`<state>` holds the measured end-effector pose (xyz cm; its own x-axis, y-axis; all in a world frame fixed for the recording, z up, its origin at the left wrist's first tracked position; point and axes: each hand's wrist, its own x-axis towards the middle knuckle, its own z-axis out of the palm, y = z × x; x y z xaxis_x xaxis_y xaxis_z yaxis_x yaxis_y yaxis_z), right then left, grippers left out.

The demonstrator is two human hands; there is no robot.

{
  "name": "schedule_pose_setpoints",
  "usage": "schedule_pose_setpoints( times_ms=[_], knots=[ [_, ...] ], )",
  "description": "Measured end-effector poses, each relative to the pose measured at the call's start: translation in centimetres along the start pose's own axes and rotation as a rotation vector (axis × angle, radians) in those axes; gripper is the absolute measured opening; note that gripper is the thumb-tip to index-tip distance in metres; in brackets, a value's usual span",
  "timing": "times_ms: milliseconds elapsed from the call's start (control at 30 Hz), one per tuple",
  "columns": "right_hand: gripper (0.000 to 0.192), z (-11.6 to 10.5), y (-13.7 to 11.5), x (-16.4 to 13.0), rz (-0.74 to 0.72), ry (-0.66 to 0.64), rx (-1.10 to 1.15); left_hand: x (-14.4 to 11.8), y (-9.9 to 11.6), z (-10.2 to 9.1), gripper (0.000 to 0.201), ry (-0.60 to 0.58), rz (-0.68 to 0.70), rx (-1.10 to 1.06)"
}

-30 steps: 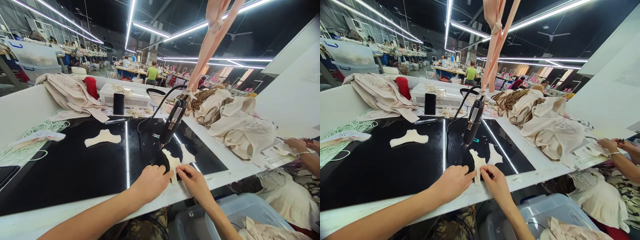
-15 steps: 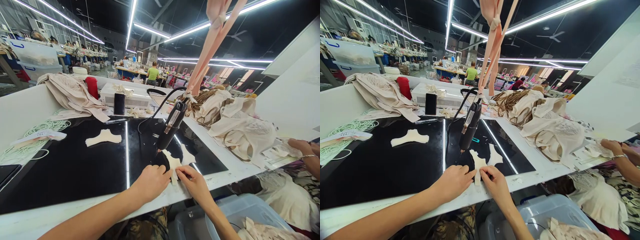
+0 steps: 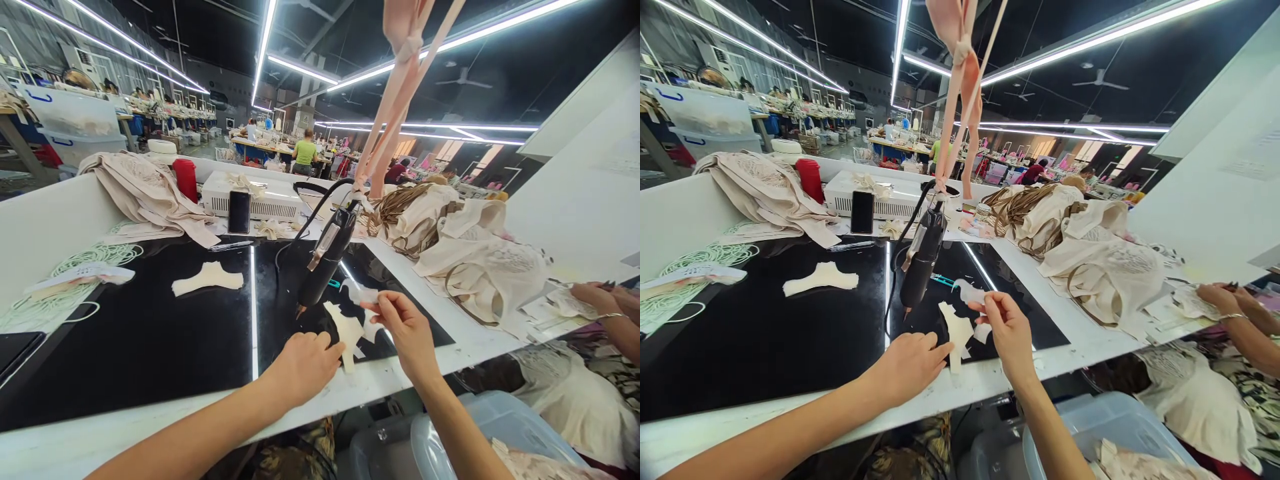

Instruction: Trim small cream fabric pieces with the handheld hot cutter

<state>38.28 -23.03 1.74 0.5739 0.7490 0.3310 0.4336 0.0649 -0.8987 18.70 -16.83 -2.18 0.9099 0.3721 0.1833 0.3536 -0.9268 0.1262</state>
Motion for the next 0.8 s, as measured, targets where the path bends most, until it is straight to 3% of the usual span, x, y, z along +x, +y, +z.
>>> schedule_pose_setpoints(
  times_ms=[133,200,300,433,633,700,800],
  knots=[
    [0.034,-0.2,-1.7,0.7,-0.104,0.148,0.063,0.0,0.1,-0.2,0.027,-0.017,-0.009,-0.084],
    [0.029,-0.2,-2.7,-0.1,-0.163,0.155,0.07,0.0,-0.1,-0.2,0.029,-0.018,-0.025,-0.162],
    [0.021,-0.1,-3.5,-2.4,-0.275,0.02,0.054,-0.2,-0.7,-0.1,0.034,-0.001,-0.065,-0.34],
    [0.028,0.8,-3.2,-5.6,-0.346,-0.156,0.102,-0.4,-2.4,-0.5,0.032,0.011,-0.141,-0.7],
    [0.03,3.1,-3.3,-7.7,-0.307,-0.25,0.138,-1.4,-4.3,-2.6,0.074,-0.06,-0.273,-1.223],
    [0.03,4.0,-3.4,-8.1,-0.253,-0.288,0.117,-2.3,-4.6,-3.3,0.072,-0.095,-0.321,-1.408],
    [0.029,5.2,-3.2,-8.5,-0.136,-0.349,0.111,-3.9,-4.9,-4.1,0.05,-0.108,-0.39,-1.604]
  ],
)
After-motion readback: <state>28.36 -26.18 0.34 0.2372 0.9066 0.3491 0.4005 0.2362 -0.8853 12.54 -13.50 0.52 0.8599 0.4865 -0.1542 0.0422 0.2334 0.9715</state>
